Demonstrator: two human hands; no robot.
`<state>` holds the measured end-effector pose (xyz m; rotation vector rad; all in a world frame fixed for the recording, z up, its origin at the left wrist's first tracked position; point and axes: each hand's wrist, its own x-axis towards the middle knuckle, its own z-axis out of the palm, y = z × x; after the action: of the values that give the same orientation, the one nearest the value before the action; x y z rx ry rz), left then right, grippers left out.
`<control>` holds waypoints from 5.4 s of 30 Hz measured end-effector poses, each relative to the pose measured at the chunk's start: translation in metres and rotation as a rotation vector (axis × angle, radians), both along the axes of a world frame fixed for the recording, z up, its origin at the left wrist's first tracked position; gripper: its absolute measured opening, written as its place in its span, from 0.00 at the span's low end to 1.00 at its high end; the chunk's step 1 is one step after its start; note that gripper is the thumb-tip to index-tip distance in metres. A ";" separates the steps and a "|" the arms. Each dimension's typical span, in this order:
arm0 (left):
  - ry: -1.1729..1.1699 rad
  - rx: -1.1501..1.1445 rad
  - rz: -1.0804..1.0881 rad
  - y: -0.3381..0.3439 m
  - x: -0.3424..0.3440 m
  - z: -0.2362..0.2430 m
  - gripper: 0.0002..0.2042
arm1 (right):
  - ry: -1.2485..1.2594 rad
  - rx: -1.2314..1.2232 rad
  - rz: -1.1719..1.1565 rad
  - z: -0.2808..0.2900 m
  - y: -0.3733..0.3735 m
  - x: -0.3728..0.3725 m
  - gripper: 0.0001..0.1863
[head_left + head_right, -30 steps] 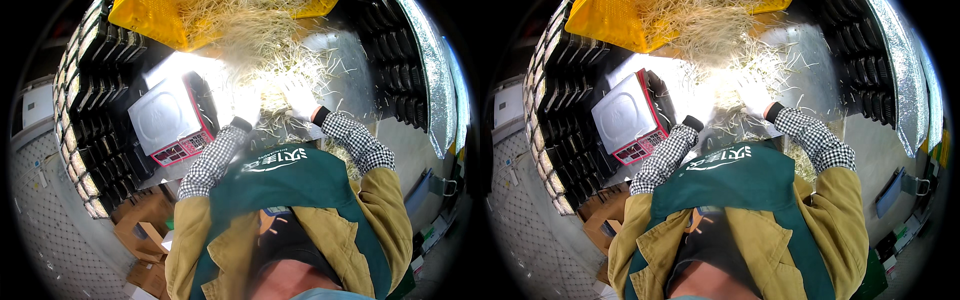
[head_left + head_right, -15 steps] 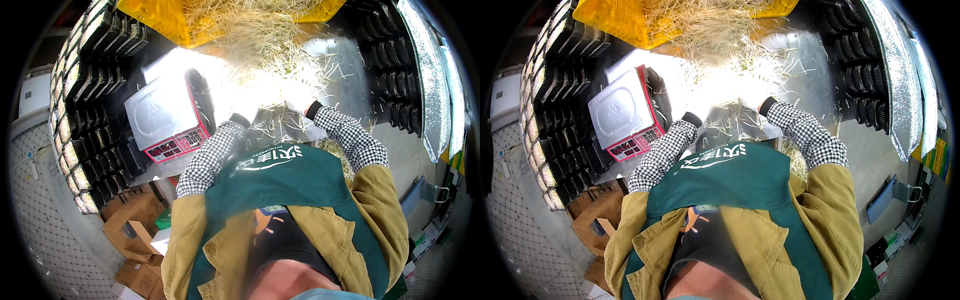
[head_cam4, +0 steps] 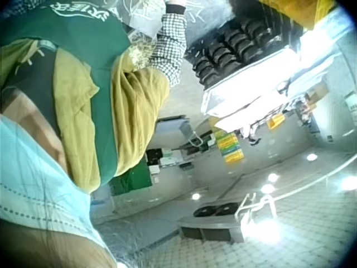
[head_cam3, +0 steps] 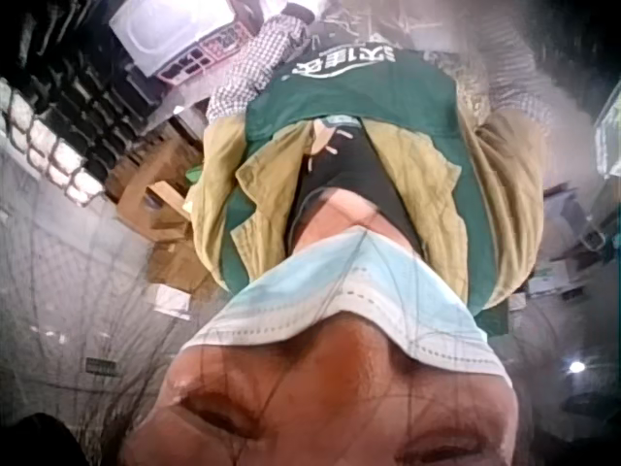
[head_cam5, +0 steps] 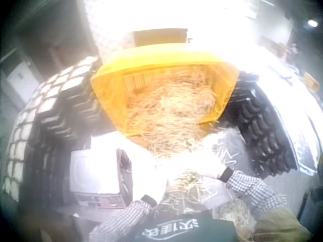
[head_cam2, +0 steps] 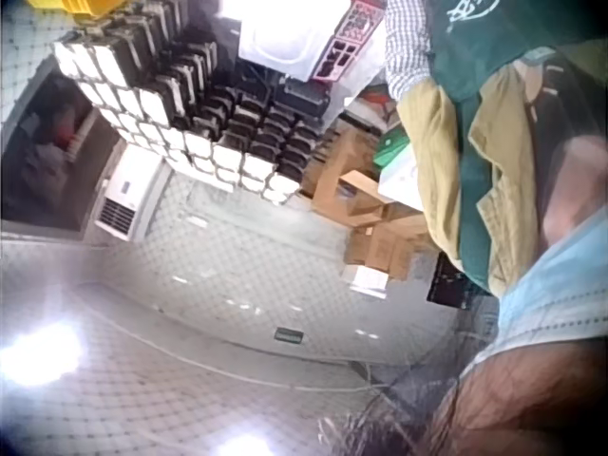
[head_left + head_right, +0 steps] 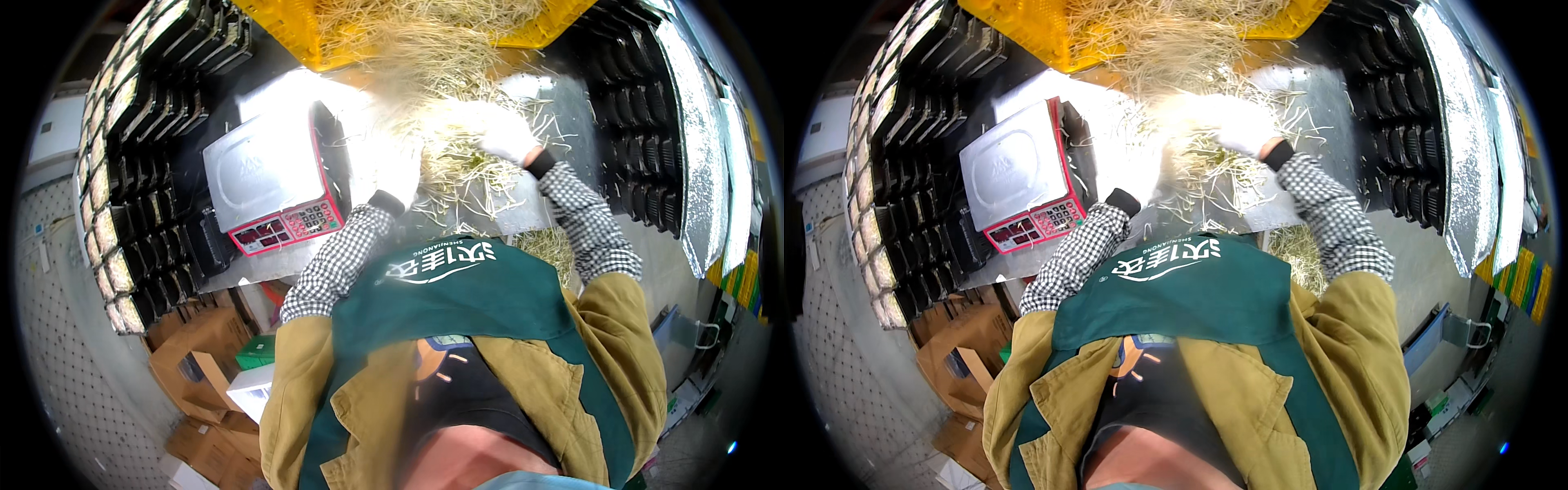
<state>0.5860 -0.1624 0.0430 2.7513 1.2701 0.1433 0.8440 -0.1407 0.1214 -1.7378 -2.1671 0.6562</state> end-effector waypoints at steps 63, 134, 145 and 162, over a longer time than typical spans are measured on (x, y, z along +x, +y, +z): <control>-0.753 -0.499 0.472 0.030 -0.046 -0.090 0.32 | -0.294 0.090 0.381 -0.018 0.024 -0.062 0.32; 0.223 -0.167 0.249 0.213 0.084 -0.026 0.37 | -0.475 -0.003 0.258 -0.061 0.175 0.025 0.66; 0.074 -0.303 -0.006 0.160 0.027 -0.016 0.13 | -0.425 -0.058 0.220 -0.066 0.147 0.113 0.29; 0.142 -0.569 0.224 0.158 0.025 -0.001 0.63 | -0.352 0.425 0.260 -0.132 0.125 -0.022 0.51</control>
<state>0.6106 -0.0043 0.0418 2.1656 1.3859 -0.3491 0.8219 -0.0155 -0.0110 -1.4397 -2.5563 -0.0772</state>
